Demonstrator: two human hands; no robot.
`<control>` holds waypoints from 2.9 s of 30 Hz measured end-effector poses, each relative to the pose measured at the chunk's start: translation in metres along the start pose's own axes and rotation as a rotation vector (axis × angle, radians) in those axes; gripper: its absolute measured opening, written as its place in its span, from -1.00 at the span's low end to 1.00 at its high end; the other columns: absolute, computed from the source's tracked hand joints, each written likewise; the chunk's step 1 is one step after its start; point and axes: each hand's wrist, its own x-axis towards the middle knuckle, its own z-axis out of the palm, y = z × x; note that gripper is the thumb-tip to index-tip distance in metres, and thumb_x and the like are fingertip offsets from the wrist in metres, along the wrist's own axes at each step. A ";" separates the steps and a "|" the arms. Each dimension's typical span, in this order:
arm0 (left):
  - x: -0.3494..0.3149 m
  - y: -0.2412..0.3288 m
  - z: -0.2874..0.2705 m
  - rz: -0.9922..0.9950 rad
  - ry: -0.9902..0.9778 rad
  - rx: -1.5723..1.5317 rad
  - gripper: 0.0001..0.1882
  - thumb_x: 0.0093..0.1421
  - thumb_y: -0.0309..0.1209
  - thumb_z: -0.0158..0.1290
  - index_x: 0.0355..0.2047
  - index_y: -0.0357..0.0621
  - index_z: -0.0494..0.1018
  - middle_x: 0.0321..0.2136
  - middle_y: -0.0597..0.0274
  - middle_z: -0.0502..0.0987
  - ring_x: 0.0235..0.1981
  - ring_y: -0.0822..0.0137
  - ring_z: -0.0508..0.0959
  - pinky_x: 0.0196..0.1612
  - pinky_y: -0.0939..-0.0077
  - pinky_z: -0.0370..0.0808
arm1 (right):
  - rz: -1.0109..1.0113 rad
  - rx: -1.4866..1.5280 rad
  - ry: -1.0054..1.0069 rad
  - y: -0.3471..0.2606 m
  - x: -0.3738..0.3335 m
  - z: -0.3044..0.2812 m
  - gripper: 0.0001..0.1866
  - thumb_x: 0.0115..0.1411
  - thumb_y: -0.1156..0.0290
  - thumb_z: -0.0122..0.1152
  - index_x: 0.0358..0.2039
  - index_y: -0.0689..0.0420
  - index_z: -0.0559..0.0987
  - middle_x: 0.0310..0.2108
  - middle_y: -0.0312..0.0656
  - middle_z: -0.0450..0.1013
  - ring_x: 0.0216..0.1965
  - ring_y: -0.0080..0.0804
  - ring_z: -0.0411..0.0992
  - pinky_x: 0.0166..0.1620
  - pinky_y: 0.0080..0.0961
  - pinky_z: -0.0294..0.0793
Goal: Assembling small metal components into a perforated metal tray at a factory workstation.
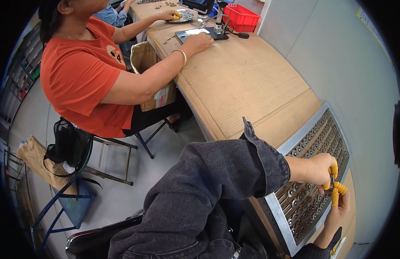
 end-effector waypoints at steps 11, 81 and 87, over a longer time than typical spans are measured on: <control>-0.007 0.003 -0.001 0.005 0.013 -0.036 -0.66 -0.07 -0.81 -0.03 -0.22 -0.44 0.39 -0.34 0.02 0.38 -0.58 0.25 0.58 -0.52 0.59 0.60 | -0.065 -0.005 0.022 -0.008 -0.004 0.009 -0.71 0.26 0.61 0.03 0.01 0.30 0.46 -0.10 -0.14 0.46 -0.13 -0.43 0.44 0.00 -0.61 0.39; -0.008 0.016 0.003 -0.105 -0.016 -0.173 -0.56 0.09 -0.73 0.07 0.00 -0.36 0.31 -0.12 -0.09 0.41 -0.22 0.04 0.62 -0.13 0.31 0.65 | 0.029 0.533 0.175 -0.009 0.000 0.017 -0.83 0.18 0.59 0.21 -0.20 0.30 0.53 -0.23 -0.14 0.52 -0.26 -0.50 0.50 -0.12 -0.68 0.52; -0.006 0.011 0.000 -0.122 -0.036 -0.240 -0.56 0.10 -0.72 0.06 0.02 -0.35 0.30 -0.11 -0.09 0.40 -0.19 0.03 0.60 -0.10 0.30 0.64 | -0.053 0.475 0.153 -0.003 0.000 0.018 -0.81 0.16 0.57 0.23 -0.19 0.29 0.53 -0.23 -0.17 0.51 -0.30 -0.50 0.49 -0.17 -0.66 0.52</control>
